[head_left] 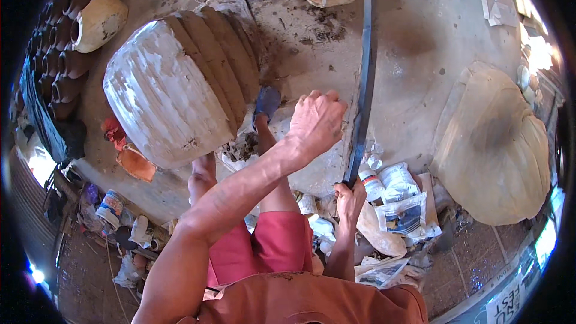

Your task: The person shapes large pieces of clay by hand and with tools in a pottery studio. They remove a finished clay pot from a mold, then use a scraper and a wire-cutting tool to refine a large slab of clay before beginning to form a new vessel by pressing the clay against a mold by hand and smoothing it with a small tool.

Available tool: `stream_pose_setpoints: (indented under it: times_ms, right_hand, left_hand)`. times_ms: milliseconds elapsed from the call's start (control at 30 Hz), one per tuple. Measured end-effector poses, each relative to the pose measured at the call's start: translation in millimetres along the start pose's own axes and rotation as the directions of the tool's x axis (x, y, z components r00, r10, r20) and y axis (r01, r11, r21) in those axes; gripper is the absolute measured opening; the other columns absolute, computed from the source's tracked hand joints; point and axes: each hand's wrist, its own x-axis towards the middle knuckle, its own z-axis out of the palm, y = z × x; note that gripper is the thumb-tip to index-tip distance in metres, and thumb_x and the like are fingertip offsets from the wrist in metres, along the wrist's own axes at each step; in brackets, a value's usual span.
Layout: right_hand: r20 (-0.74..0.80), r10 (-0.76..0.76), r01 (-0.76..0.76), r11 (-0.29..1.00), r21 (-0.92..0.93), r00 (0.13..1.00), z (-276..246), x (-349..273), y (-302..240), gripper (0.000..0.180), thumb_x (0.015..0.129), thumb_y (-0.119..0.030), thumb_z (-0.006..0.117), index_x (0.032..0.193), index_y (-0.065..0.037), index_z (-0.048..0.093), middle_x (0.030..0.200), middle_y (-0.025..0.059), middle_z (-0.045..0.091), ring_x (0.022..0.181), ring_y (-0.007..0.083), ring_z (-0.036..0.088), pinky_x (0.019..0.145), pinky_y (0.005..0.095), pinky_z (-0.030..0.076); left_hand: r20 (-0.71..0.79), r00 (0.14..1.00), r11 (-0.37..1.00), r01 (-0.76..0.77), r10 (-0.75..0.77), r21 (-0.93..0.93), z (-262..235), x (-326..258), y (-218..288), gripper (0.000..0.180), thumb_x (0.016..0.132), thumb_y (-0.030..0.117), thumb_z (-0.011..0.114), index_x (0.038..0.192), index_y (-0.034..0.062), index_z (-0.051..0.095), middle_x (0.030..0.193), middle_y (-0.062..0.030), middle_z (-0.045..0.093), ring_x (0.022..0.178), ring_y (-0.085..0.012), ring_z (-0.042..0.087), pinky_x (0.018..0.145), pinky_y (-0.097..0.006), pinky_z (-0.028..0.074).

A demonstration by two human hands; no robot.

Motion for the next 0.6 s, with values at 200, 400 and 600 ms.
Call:
stream_pose_setpoints:
  times_ms: [200, 400, 600]
  right_hand:
    - [0.048, 0.049, -0.052, 0.997, 0.064, 0.998, 2.3, 17.9, 15.6, 0.019, 0.073, -0.015, 0.067, 0.086, -0.003, 0.060, 0.066, 0.0107, 0.061, 0.055, 0.0247, 0.060, 0.056, 0.0402, 0.047]
    - [0.031, 0.108, -0.113, 0.944, 0.309, 0.994, 9.0, 45.8, 43.2, 0.012, 0.075, -0.005, 0.066, 0.082, -0.002, 0.056, 0.067, 0.0050, 0.058, 0.057, 0.0169, 0.059, 0.054, 0.0340, 0.048]
    - [0.129, -0.037, -0.045, 0.812, 0.582, 0.991, 14.5, 25.3, 14.9, 0.016, 0.075, -0.007, 0.068, 0.085, 0.000, 0.058, 0.074, 0.0070, 0.056, 0.059, 0.0194, 0.058, 0.061, 0.0343, 0.052]
  left_hand:
    - [0.184, 0.980, 0.963, 0.118, -0.074, -0.241, 7.1, -10.0, 0.9, 0.011, 0.082, 0.008, 0.064, 0.090, 0.0029, 0.070, 0.089, -0.0176, 0.071, 0.087, -0.0392, 0.071, 0.078, -0.051, 0.056]
    - [0.321, 0.927, 0.757, 0.350, -0.195, -0.551, -34.1, 30.2, 2.3, 0.025, 0.091, 0.015, 0.066, 0.112, 0.0009, 0.069, 0.102, -0.0209, 0.073, 0.096, -0.0318, 0.073, 0.084, -0.044, 0.056]
    - [-0.011, 0.969, 0.969, 0.245, -0.246, -0.033, 47.2, 49.6, -43.7, 0.074, 0.095, 0.017, 0.065, 0.158, 0.0063, 0.027, 0.141, -0.0292, 0.056, 0.118, -0.0350, 0.067, 0.095, -0.051, 0.056]
